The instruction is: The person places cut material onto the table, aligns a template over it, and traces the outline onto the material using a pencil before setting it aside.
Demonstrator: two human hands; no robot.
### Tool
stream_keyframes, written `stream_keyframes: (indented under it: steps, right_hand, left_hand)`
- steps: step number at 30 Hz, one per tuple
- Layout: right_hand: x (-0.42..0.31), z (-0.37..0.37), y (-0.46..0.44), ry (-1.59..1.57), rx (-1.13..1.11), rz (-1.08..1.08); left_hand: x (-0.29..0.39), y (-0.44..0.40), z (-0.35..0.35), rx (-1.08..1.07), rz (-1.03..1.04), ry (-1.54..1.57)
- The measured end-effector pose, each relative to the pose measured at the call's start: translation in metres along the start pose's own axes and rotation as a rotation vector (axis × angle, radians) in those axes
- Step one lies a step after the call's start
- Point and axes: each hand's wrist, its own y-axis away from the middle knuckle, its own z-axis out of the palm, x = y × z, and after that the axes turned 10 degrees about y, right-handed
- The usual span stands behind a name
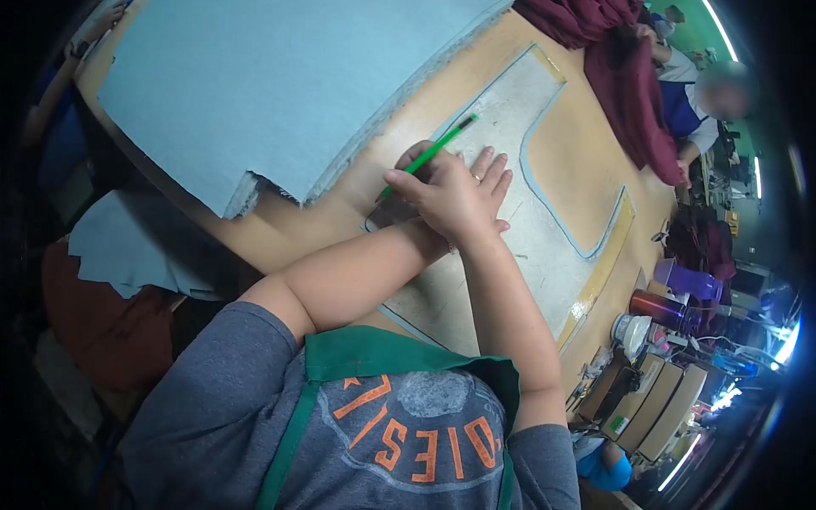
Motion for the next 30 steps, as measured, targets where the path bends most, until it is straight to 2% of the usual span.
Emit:
stream_keyframes:
  steps: [2, 6, 10, 12, 16, 19, 22, 25, 26, 29, 30]
  right_hand:
    - [-0.001, 0.004, -0.007, 0.16, -0.041, 0.057]
    - [0.002, 0.011, -0.011, 0.411, -0.053, 0.124]
    - [-0.038, 0.005, 0.0, 0.533, -0.077, 0.156]
    - [-0.043, 0.006, 0.003, 0.492, -0.111, 0.132]
    - [-0.039, 0.006, 0.004, 0.633, -0.06, 0.127]
    - [-0.031, 0.007, 0.002, 0.8, 0.015, 0.131]
    - [0.003, -0.016, -0.03, 0.214, -0.034, 0.051]
    - [0.008, -0.041, -0.05, 0.119, 0.061, 0.175]
    - [0.024, -0.047, -0.062, 0.246, 0.184, 0.008]
    - [0.057, -0.077, -0.099, 0.155, 0.252, -0.002]
    - [0.058, -0.088, -0.105, 0.069, 0.244, 0.035]
  left_hand:
    - [-0.004, 0.007, -0.019, -0.053, 0.045, 0.154]
    - [-0.007, 0.006, -0.009, 0.003, 0.074, 0.201]
    - [-0.006, 0.005, -0.009, 0.0, 0.076, 0.207]
    - [-0.006, 0.007, -0.005, 0.026, 0.084, 0.253]
    - [-0.003, 0.0, -0.004, -0.032, 0.047, 0.302]
    - [-0.002, -0.001, 0.011, 0.083, 0.042, 0.277]
    - [0.002, -0.016, 0.036, 0.171, -0.03, 0.415]
    - [0.0, -0.022, 0.011, -0.33, -0.077, 0.65]
    - [0.003, -0.013, -0.006, -0.207, -0.08, 0.434]
    - [0.005, -0.008, -0.005, 0.032, -0.127, 0.493]
    - [0.004, -0.009, -0.009, -0.026, -0.128, 0.514]
